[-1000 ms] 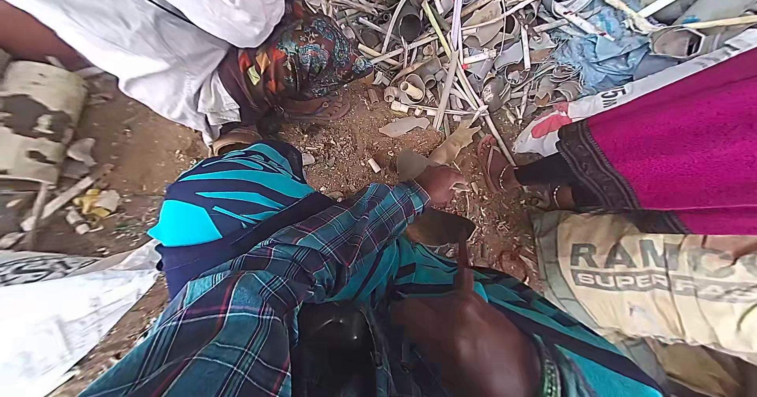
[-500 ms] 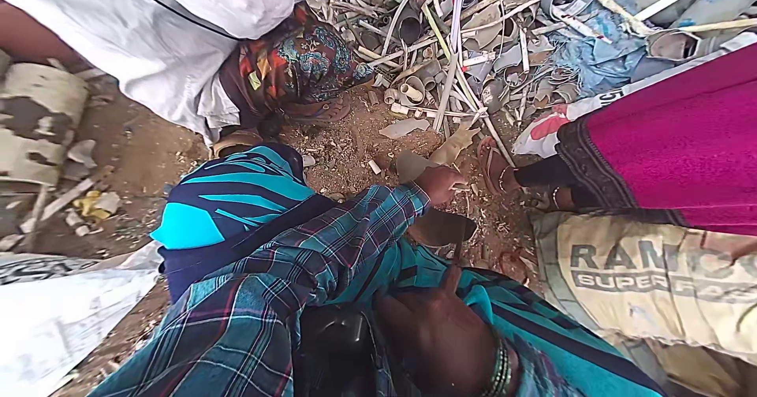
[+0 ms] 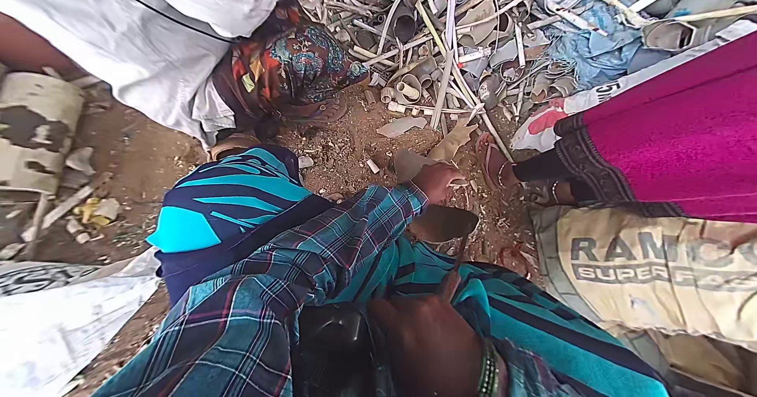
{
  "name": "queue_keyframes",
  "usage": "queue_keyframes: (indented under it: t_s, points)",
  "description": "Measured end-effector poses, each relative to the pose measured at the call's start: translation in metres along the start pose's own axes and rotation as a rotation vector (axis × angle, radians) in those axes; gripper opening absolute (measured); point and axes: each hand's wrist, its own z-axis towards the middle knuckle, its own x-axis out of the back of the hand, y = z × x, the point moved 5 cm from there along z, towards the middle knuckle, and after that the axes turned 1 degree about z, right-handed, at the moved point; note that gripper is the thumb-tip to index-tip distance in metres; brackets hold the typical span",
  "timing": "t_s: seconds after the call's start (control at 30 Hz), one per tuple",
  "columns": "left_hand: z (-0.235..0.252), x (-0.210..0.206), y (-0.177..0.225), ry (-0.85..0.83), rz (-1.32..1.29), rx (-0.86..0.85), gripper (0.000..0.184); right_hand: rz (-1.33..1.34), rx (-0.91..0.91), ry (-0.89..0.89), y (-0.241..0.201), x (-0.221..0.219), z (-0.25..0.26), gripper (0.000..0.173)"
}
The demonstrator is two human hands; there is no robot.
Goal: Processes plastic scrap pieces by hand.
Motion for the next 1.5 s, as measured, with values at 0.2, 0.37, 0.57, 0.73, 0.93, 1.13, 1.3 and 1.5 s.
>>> queue_keyframes:
  t_s: [0.2, 0.37, 0.57, 0.73, 0.93, 1.13, 1.3, 1.5]
  points:
    - [0.001, 0.004, -0.002, 0.038, -0.033, 0.026, 0.039, -0.022, 0.006, 0.048, -0.005, 0.015, -0.007, 0.005]
    - [0.000, 0.004, -0.001, 0.022, -0.038, 0.073, 0.038, -0.021, 0.013, 0.108, 0.008, 0.009, -0.001, 0.005]
    - [-0.003, 0.004, -0.003, 0.083, -0.058, 0.078, 0.037, 0.098, 0.004, 0.307, 0.034, 0.009, 0.011, 0.016]
    - [-0.009, 0.011, -0.004, 0.129, -0.100, 0.082, 0.037, 0.277, -0.024, 0.504, 0.047, 0.049, -0.002, 0.020]
    - [-0.015, 0.009, -0.007, 0.139, -0.108, 0.043, 0.036, 0.787, -0.417, 0.765, 0.162, 0.050, 0.000, 0.020]
    - [-0.017, 0.014, -0.012, 0.204, -0.144, 0.011, 0.036, 0.869, -0.303, 0.643, 0.116, 0.097, -0.016, 0.022]
    - [-0.023, 0.015, -0.011, 0.215, -0.176, 0.019, 0.035, 0.932, -0.532, 0.960, 0.193, 0.027, 0.008, 0.023]
    - [-0.023, 0.017, -0.018, 0.270, -0.142, -0.043, 0.033, 1.076, -0.428, 0.801, 0.143, 0.098, -0.003, 0.028]
